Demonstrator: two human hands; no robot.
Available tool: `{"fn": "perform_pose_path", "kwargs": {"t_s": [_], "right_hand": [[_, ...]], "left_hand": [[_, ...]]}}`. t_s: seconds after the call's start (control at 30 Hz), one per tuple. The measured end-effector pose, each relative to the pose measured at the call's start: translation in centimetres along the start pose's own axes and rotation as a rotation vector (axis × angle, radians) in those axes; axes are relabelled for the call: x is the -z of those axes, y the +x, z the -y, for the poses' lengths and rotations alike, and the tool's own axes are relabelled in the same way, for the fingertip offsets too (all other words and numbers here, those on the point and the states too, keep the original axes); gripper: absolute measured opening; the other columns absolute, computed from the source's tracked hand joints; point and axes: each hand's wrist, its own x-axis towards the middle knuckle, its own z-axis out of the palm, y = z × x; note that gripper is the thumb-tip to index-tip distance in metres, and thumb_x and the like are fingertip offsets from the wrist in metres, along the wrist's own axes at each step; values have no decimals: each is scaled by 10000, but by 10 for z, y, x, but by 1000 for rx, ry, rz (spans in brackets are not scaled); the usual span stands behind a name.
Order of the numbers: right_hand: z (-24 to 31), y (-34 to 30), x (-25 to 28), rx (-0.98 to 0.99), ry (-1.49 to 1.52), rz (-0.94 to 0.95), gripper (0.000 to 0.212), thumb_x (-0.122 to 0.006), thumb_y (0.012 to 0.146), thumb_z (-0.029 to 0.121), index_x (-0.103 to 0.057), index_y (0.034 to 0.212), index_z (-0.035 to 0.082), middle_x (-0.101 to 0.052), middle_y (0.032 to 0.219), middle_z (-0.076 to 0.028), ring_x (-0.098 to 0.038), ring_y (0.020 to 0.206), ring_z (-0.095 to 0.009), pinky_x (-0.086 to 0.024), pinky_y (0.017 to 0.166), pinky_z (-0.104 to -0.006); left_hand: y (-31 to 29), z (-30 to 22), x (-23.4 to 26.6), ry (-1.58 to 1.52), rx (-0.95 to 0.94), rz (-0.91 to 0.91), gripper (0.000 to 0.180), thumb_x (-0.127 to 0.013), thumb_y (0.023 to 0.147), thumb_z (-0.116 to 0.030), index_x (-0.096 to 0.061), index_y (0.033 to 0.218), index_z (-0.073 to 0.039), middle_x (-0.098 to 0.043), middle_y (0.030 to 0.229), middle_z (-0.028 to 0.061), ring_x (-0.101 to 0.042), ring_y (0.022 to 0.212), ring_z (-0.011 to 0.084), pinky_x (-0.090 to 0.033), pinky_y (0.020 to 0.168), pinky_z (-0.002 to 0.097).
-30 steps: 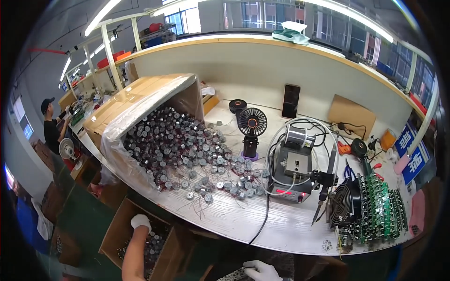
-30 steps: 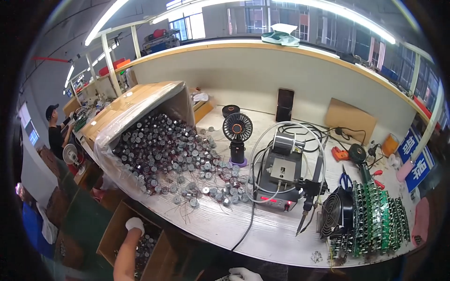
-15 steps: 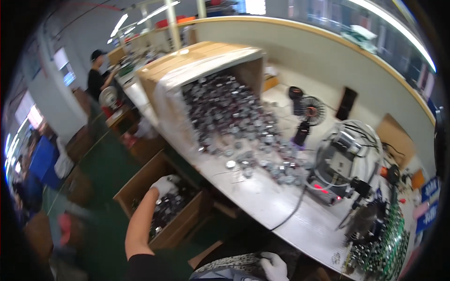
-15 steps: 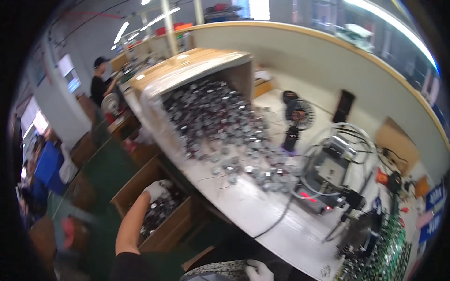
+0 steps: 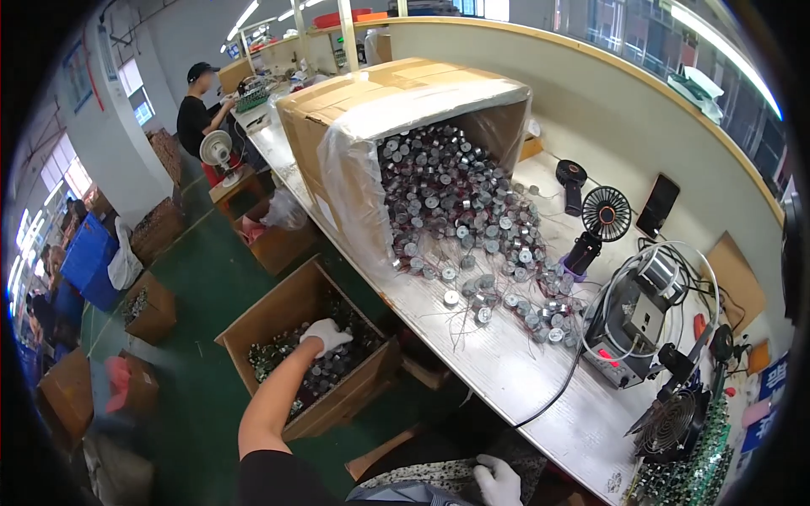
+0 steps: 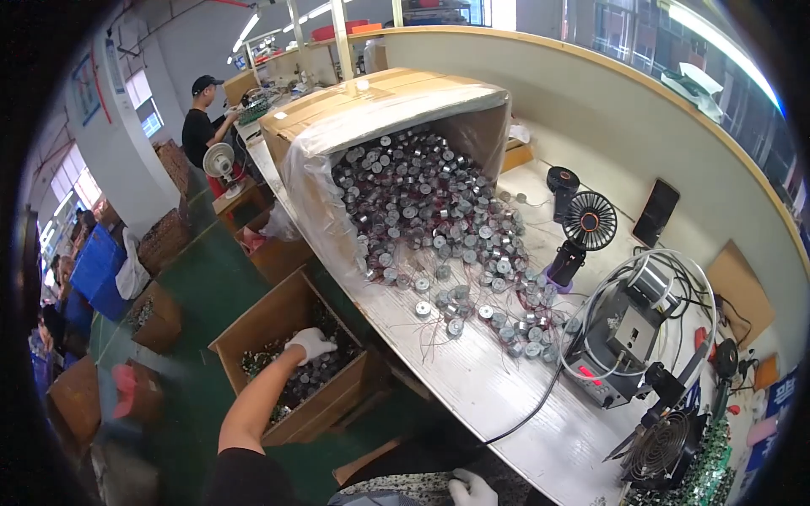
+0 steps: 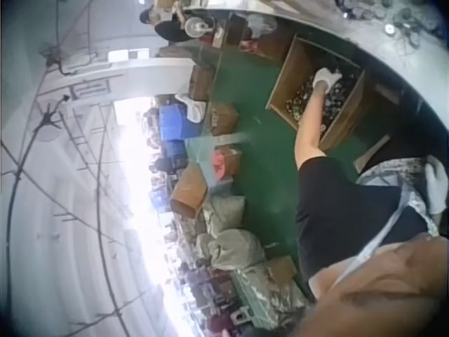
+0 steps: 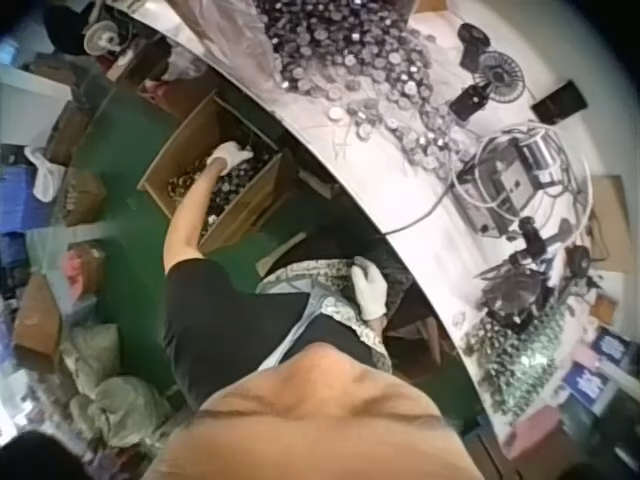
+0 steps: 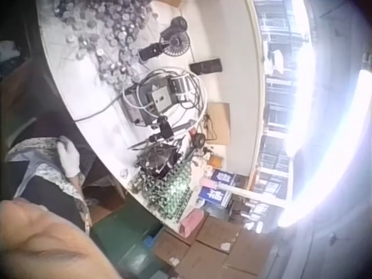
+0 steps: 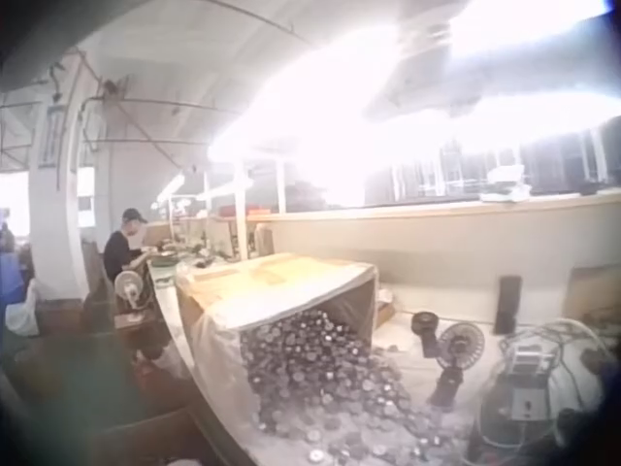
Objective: The person assembles portable fans by integrating electric motors and printed circuit boards into fan housings, connecting the components with wires. A soldering iron is used to secure the electrical connections.
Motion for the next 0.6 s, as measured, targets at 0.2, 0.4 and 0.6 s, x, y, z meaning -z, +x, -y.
{"fn": "perform_pose_path", "kwargs": {"t_s": [0.2,0.4,0.6], "right_hand": [[-8,-5,-12,20,-44,22,285,-602,873,225,-639,1098,55,-670,1015,-161,-645,965,-272,-494,850,-336],[-12,-8,-10,33,-21,-15,288,-602,872,250,-638,1087,63,-669,1006,-152,-644,957,-274,-496,847,-336],[-9,-3,-11,55,-69,5,318,-595,867,288,-636,1095,71,-661,1032,-156,-635,971,-292,-493,860,-348]], "left_hand": [[61,4,-70,-233,-72,-250,558,-616,777,-251,-476,1261,-11,-529,1248,264,-507,1172,392,-440,972,431],[15,-27,-25,336,-76,13,391,-571,771,-152,-604,1145,-42,-583,1187,236,-590,1081,350,-499,887,422],[0,-30,-10,369,-64,-259,235,-585,792,-243,-713,891,-72,-687,919,153,-657,897,339,-530,779,434]]}}
